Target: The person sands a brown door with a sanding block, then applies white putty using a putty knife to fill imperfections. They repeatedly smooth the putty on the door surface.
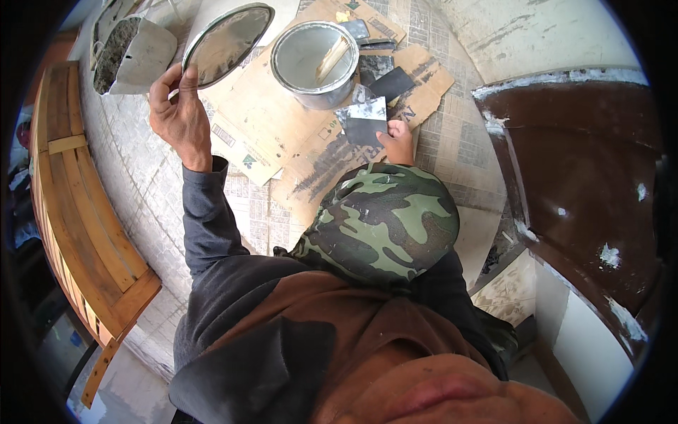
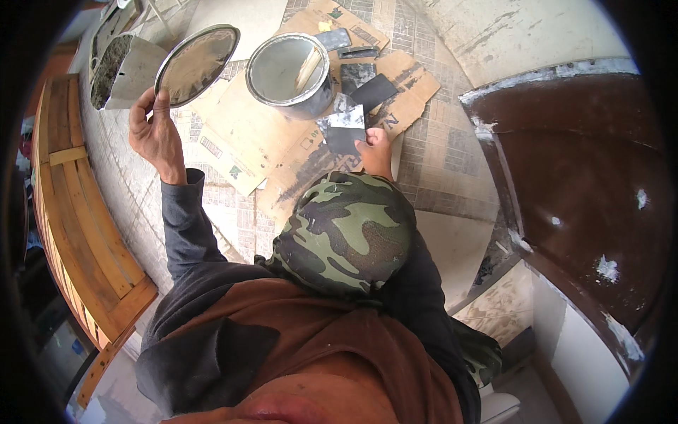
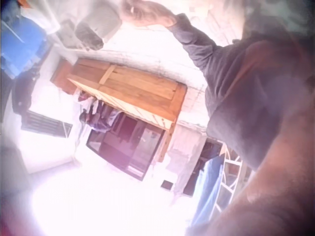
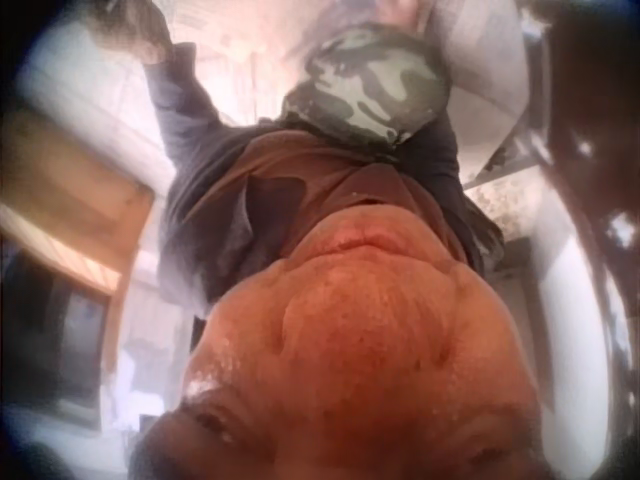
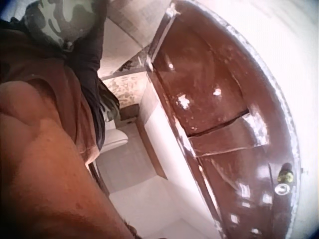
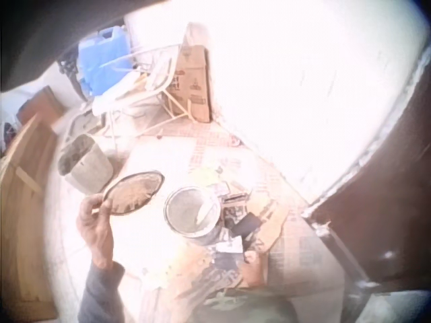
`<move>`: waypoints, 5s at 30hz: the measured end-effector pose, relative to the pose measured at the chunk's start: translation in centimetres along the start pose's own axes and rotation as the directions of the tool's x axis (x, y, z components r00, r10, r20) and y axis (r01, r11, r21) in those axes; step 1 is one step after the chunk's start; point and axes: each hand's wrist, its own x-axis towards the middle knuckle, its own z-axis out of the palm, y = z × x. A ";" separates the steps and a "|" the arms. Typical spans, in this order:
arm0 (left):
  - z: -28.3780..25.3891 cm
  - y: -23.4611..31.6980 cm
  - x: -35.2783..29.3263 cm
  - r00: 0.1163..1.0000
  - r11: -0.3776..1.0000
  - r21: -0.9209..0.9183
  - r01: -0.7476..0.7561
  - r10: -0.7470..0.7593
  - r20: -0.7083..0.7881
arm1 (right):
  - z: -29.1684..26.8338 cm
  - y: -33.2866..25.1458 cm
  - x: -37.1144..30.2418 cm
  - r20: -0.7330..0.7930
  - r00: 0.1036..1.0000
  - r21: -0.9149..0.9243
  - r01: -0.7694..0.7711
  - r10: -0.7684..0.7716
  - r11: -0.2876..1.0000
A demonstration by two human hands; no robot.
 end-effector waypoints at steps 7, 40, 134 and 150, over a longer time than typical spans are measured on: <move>-0.3 -8.9 -15.6 1.000 0.931 0.365 -0.004 -0.006 0.026 | -3.6 0.3 -2.0 -0.166 0.980 0.022 -0.104 0.106 0.994; 17.7 -0.4 -30.5 0.620 0.768 0.628 0.128 -0.556 0.554 | -13.2 -0.7 -6.8 -0.426 0.901 0.103 -0.048 0.088 0.994; 19.8 13.8 -21.7 0.667 0.455 -0.491 0.743 -0.432 0.608 | -13.9 -11.5 -3.9 0.047 0.932 0.795 -0.252 0.358 0.551; 18.0 10.5 -23.8 0.811 0.973 -0.152 -0.174 0.229 0.539 | -11.1 -8.6 -3.8 -0.082 0.981 -0.099 0.166 -0.174 0.981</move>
